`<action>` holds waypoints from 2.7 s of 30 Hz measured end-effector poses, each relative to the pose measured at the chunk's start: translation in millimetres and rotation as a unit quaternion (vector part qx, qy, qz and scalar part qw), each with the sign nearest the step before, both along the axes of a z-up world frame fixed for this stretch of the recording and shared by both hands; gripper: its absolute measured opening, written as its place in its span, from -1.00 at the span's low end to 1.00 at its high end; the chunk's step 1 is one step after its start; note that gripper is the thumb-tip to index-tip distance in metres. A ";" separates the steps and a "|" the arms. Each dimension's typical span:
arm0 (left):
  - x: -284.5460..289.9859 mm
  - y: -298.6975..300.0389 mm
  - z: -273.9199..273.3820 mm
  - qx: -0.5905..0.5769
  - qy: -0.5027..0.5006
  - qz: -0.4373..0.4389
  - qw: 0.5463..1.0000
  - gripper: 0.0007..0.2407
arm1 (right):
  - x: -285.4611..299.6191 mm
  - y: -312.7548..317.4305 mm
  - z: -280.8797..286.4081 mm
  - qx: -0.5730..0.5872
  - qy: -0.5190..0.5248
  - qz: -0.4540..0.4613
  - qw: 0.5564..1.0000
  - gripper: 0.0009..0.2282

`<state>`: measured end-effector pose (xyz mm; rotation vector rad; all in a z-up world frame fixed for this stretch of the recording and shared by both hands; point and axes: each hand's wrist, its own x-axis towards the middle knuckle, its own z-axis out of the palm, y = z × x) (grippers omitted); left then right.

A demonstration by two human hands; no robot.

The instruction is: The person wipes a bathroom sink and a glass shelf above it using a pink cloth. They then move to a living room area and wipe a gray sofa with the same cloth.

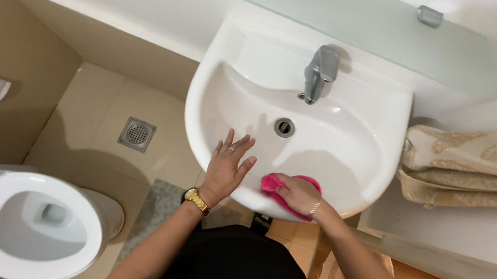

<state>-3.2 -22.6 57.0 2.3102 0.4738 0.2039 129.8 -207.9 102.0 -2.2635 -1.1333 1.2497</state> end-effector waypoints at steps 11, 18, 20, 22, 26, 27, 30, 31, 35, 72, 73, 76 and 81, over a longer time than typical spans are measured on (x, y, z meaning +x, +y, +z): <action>-0.2 21.0 30.9 -0.246 -0.105 -0.077 0.960 -0.57 | 14.8 -42.6 -12.4 0.381 0.411 -0.441 0.701 -0.64; -7.5 58.6 105.3 -0.219 -0.188 -0.059 0.956 -0.76 | -28.8 7.3 112.1 0.458 0.224 -0.256 0.821 -0.73; -21.7 63.2 125.7 -0.199 -0.166 -0.072 0.963 -0.53 | -30.4 17.8 115.3 0.470 0.221 -0.248 0.818 -0.74; -30.2 59.8 128.6 -0.179 -0.142 -0.085 0.970 -0.30 | -31.1 29.1 120.7 0.482 0.218 -0.241 0.814 -0.74; -37.6 33.6 102.5 -0.150 -0.101 -0.048 0.982 -0.23 | -30.7 48.6 142.1 0.503 0.208 -0.272 0.793 -0.78; -40.1 26.1 96.5 -0.188 -0.071 -0.016 0.979 -0.43 | -31.0 52.4 148.9 0.505 0.193 -0.270 0.796 -0.79; -42.7 13.9 35.6 -0.381 -0.148 0.041 0.912 -0.68 | -39.4 54.7 147.3 0.404 0.008 -0.221 0.888 -0.73; -41.1 14.8 28.1 -0.380 -0.150 0.046 0.911 -0.68 | -38.2 55.4 123.4 0.405 0.010 -0.216 0.889 -0.73; -47.3 13.8 49.8 -0.768 -0.097 0.155 0.614 -0.32 | -59.4 56.1 40.4 0.434 -0.165 0.102 0.880 -0.59; 1.9 120.5 -45.7 0.182 0.014 0.046 0.982 -0.45 | -18.9 -69.8 -79.3 0.244 -0.286 -0.264 0.888 -0.55; -10.0 106.5 -36.4 0.183 0.016 0.052 0.982 -0.45 | -20.0 -68.3 -78.4 0.246 -0.283 -0.260 0.890 -0.55; -43.6 58.9 -15.1 0.225 -0.002 0.040 0.974 -0.42 | -22.0 -68.6 -77.5 0.252 -0.269 -0.272 0.889 -0.51; -95.0 5.3 -18.9 0.081 -0.003 0.023 0.996 -0.38 | -17.7 -71.6 -90.4 0.252 -0.303 -0.226 0.891 -0.51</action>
